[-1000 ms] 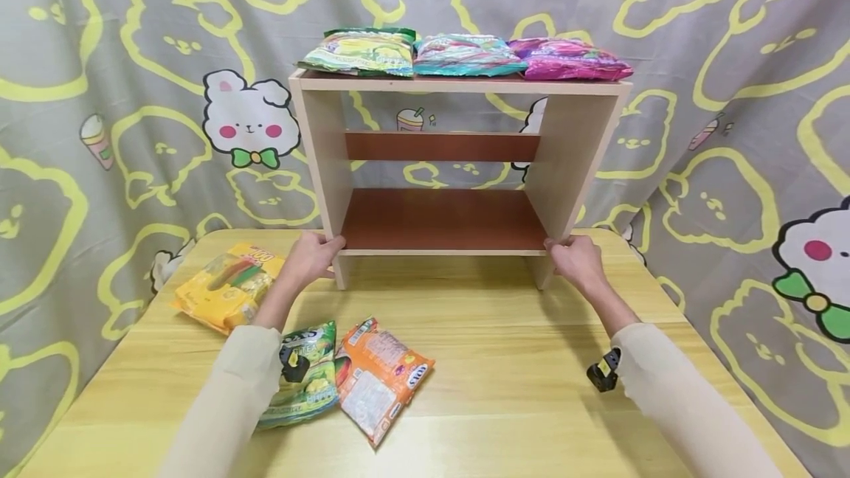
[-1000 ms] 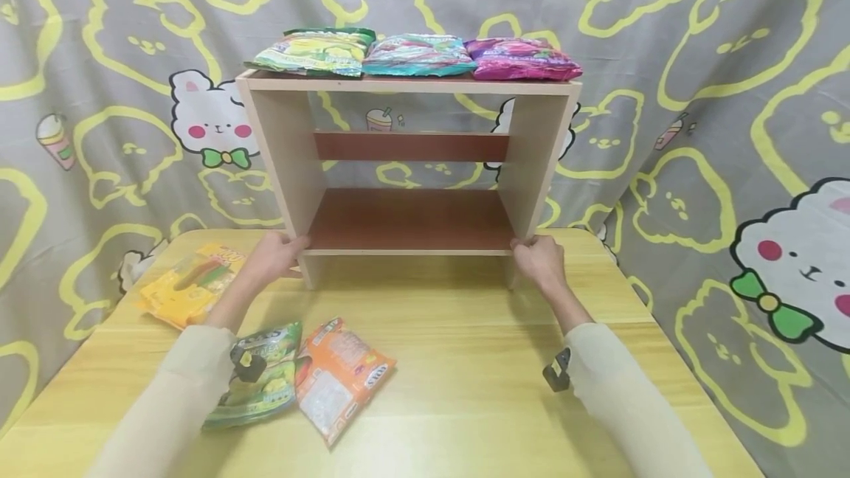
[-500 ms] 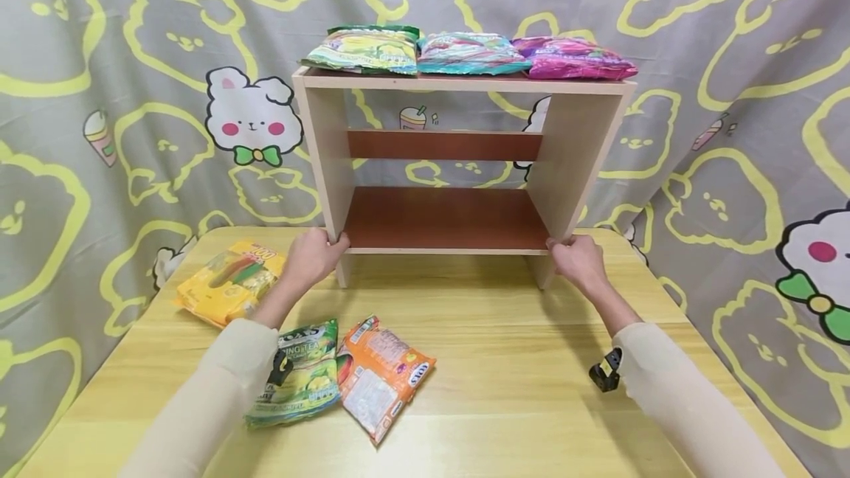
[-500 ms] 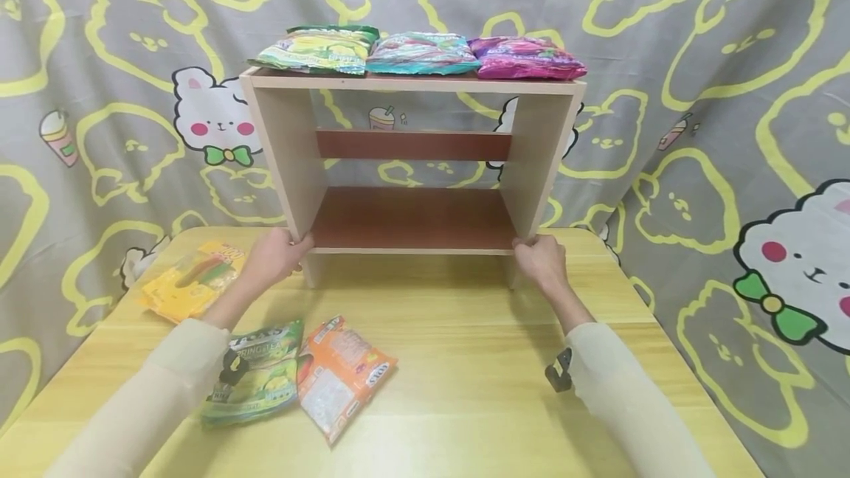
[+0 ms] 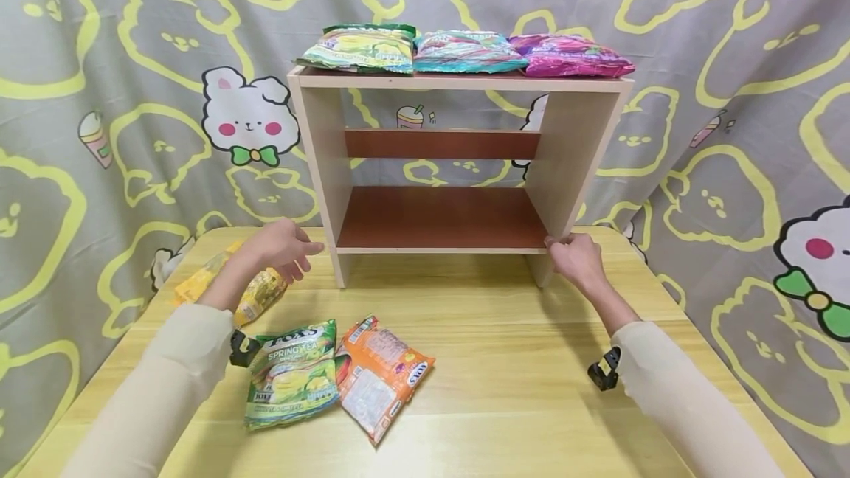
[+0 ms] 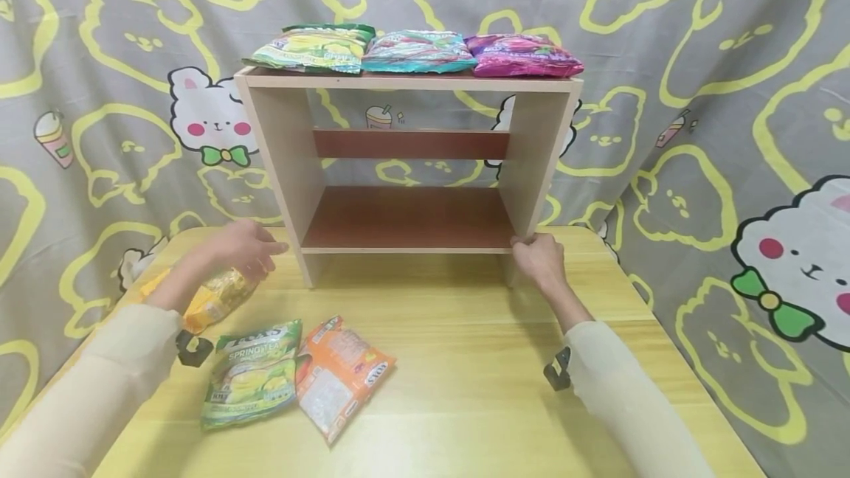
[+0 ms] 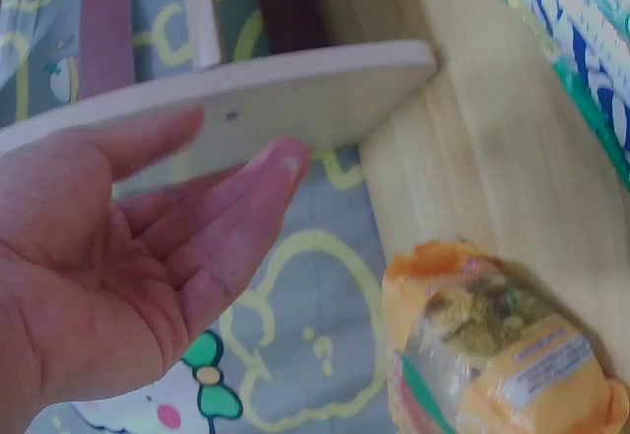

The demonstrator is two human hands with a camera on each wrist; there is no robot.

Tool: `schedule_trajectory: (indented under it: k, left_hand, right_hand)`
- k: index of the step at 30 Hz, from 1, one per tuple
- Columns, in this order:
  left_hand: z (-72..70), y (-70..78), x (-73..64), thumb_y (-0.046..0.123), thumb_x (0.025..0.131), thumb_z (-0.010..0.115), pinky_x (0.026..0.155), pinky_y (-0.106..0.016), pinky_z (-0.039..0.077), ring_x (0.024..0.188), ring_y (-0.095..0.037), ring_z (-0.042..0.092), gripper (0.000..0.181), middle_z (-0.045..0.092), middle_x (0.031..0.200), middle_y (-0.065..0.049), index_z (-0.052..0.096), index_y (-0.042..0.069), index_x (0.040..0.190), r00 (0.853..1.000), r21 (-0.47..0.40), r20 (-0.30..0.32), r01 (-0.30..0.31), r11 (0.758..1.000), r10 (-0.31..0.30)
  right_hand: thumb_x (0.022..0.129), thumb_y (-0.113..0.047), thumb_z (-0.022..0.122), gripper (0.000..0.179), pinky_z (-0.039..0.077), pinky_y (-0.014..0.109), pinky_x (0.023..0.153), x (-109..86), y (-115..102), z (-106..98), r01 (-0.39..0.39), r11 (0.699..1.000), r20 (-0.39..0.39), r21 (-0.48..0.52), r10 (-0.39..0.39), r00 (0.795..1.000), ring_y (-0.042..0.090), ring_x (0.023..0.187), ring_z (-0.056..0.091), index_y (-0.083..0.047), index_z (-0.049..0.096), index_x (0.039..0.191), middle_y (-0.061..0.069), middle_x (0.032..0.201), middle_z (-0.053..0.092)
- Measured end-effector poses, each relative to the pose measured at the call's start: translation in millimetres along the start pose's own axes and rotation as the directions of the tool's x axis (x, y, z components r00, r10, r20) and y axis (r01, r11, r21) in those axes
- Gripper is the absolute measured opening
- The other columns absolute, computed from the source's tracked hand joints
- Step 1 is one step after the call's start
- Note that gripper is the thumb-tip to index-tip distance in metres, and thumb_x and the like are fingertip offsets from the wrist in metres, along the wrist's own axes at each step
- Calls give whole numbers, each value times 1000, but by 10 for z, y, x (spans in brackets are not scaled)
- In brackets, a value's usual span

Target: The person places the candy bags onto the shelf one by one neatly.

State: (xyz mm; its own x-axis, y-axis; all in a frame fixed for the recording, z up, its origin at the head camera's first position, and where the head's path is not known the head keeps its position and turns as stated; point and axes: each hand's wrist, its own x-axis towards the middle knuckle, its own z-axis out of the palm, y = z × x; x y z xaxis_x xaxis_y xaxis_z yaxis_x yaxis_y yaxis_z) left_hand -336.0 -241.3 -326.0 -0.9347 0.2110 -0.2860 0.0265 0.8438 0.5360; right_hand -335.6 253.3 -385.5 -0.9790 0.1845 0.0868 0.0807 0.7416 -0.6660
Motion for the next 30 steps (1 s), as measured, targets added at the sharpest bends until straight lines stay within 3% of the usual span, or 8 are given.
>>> schedule_trajectory:
  k: [5, 9, 14, 18, 20, 22, 26, 30]
  left_hand:
    - [-111, -147, -59, 24, 102, 55, 69, -39, 63, 62, -20, 69, 37, 72, 74, -14, 72, -7, 94, 990, 36, -131, 50, 998, -45]
    - [-172, -335, -106, 21, 96, 53, 63, -41, 53, 47, -14, 49, 40, 49, 50, 1, 54, 9, 58, 963, 128, -263, 93, 987, -57]
    - [-217, -600, -136, 22, 91, 51, 52, -29, 36, 51, -17, 41, 38, 37, 52, 3, 42, 15, 55, 953, 237, -293, 148, 960, -75]
    - [-245, -776, -153, 29, 93, 51, 77, -47, 50, 87, -43, 53, 42, 57, 85, -28, 56, -11, 82, 970, 315, -187, 209, 926, -155]
    - [-231, -842, -165, 35, 96, 50, 98, -62, 42, 113, -58, 42, 60, 50, 114, -43, 50, -23, 110, 966, 300, -147, 250, 920, -215]
    - [-204, -895, -184, 37, 98, 49, 111, -72, 24, 129, -67, 19, 76, 29, 135, -52, 32, -28, 134, 954, 231, -137, 291, 928, -265]
    - [-166, -1004, -202, 38, 97, 55, 115, -76, 16, 136, -70, 0, 92, 3, 143, -57, 9, -24, 147, 949, 123, -150, 296, 947, -277]
    - [-156, -1071, -212, 37, 99, 58, 114, -77, 14, 138, -69, -4, 101, -4, 147, -54, -7, -21, 149, 968, 50, -76, 244, 968, -240]
  right_hand:
    - [101, -37, 48, 49, 47, 29, 60, 1, 11, -12, 4, 1000, -8, -2, -4, 1000, 35, 80, 73, 4, 73, 107, 21, 89, 75]
    - [102, -37, 48, 48, 46, 29, 60, 5, 16, -13, 4, 1000, -9, -6, -4, 1000, 36, 80, 73, 5, 72, 105, 22, 90, 75]
    - [102, -37, 48, 48, 47, 29, 59, 3, 17, -2, 6, 1000, -4, -9, -6, 1000, 30, 76, 73, 4, 73, 104, 20, 89, 75]
    - [101, -37, 48, 48, 46, 29, 58, -1, 3, 5, 10, 1000, -9, -12, -10, 1000, 31, 75, 71, 3, 74, 98, 18, 82, 75]
    - [101, -37, 48, 48, 45, 29, 57, -5, 0, 5, 9, 1000, -9, -16, -10, 1000, 31, 76, 69, 3, 74, 97, 17, 80, 75]
    - [102, -37, 48, 48, 45, 30, 57, -8, -4, 4, 7, 1000, -11, -17, -7, 1000, 32, 77, 69, 3, 74, 97, 17, 79, 75]
    - [101, -38, 49, 47, 45, 30, 57, -5, -4, 14, 8, 1000, -22, -13, -9, 1000, 33, 77, 69, 2, 73, 94, 19, 81, 75]
    - [99, -37, 50, 45, 44, 30, 56, 4, 1, 29, 22, 1000, -47, -15, -23, 999, 35, 77, 67, 0, 74, 91, 17, 77, 74]
